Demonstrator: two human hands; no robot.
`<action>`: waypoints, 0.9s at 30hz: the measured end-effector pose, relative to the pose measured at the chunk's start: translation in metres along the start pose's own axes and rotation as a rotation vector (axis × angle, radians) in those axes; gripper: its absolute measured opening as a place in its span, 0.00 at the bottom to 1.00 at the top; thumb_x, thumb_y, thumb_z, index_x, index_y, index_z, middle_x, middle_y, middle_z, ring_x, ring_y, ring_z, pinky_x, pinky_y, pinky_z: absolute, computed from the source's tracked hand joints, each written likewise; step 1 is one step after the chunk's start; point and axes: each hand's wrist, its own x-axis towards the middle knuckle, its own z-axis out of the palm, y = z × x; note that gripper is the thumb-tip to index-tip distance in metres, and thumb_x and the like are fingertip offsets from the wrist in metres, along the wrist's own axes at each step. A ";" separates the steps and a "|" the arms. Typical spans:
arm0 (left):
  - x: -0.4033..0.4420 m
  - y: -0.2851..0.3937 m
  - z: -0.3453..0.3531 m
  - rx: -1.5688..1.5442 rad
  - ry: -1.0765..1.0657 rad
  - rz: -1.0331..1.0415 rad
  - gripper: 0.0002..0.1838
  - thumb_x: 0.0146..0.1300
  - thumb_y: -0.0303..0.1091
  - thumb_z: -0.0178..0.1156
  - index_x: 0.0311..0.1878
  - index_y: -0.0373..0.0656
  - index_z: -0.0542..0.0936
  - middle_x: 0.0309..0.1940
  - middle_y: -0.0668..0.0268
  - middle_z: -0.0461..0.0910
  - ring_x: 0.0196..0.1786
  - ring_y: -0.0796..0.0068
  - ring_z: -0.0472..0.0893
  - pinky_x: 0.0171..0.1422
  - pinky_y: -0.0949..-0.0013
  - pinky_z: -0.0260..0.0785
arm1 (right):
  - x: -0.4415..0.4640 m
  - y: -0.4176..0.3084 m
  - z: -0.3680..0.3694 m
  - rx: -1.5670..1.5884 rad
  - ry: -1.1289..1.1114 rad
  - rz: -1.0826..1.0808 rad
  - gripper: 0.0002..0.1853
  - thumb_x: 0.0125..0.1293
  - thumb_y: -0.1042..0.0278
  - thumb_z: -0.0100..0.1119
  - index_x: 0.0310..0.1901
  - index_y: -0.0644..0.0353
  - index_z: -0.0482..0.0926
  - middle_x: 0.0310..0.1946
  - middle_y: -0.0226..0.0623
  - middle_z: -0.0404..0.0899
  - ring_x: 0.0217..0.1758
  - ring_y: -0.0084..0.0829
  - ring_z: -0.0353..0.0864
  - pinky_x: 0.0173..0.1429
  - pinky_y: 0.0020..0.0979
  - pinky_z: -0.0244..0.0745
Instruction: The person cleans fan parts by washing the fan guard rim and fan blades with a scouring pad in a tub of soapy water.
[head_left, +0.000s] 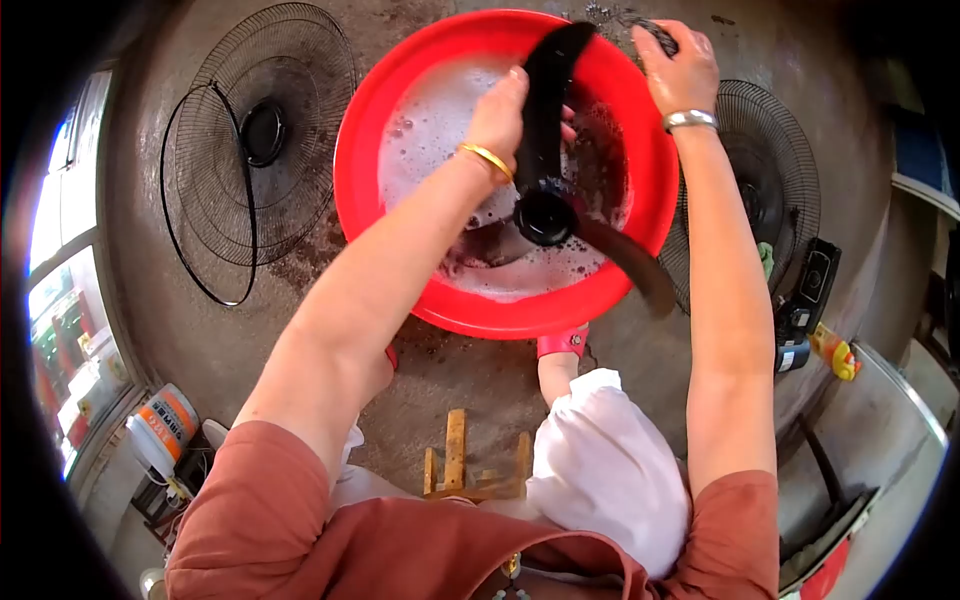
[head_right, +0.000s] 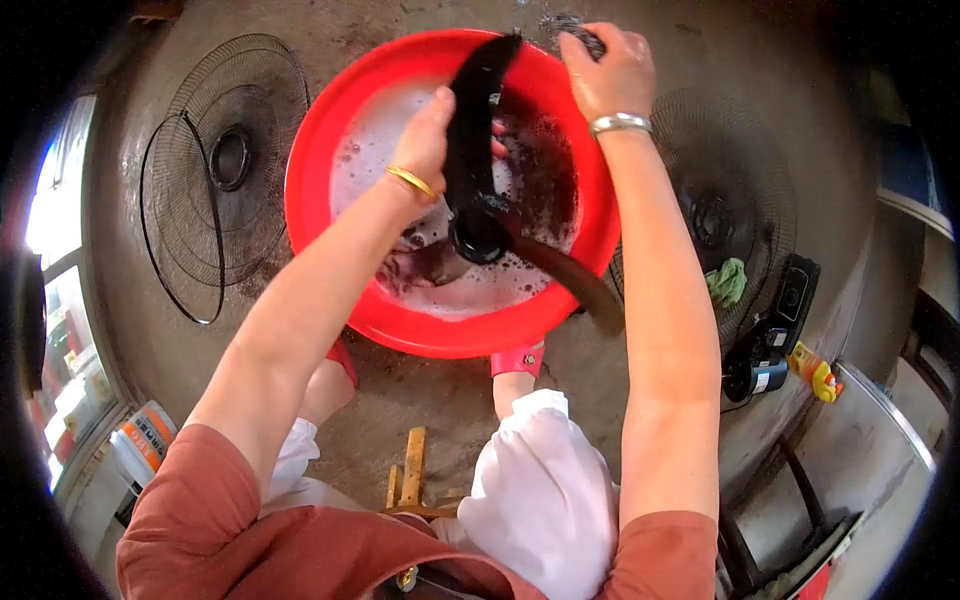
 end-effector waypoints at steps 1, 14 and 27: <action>0.010 0.005 -0.014 -0.035 0.023 0.025 0.29 0.74 0.56 0.35 0.54 0.37 0.71 0.35 0.53 0.81 0.35 0.60 0.83 0.40 0.59 0.77 | -0.006 0.003 -0.007 0.082 -0.015 0.083 0.21 0.54 0.46 0.64 0.42 0.54 0.84 0.42 0.47 0.80 0.48 0.45 0.79 0.54 0.39 0.73; 0.019 0.033 -0.079 -0.295 0.379 0.150 0.31 0.76 0.52 0.32 0.52 0.30 0.71 0.39 0.48 0.81 0.40 0.52 0.83 0.47 0.56 0.78 | -0.080 -0.037 -0.052 0.354 -0.054 0.054 0.09 0.54 0.69 0.68 0.35 0.62 0.82 0.33 0.38 0.80 0.38 0.34 0.79 0.47 0.31 0.73; 0.000 0.052 -0.011 1.364 -0.159 0.658 0.22 0.60 0.41 0.62 0.55 0.41 0.77 0.53 0.54 0.78 0.60 0.61 0.76 0.65 0.63 0.65 | -0.181 -0.009 0.026 -0.360 -0.744 0.047 0.14 0.58 0.65 0.59 0.47 0.54 0.79 0.50 0.48 0.71 0.57 0.50 0.71 0.53 0.43 0.75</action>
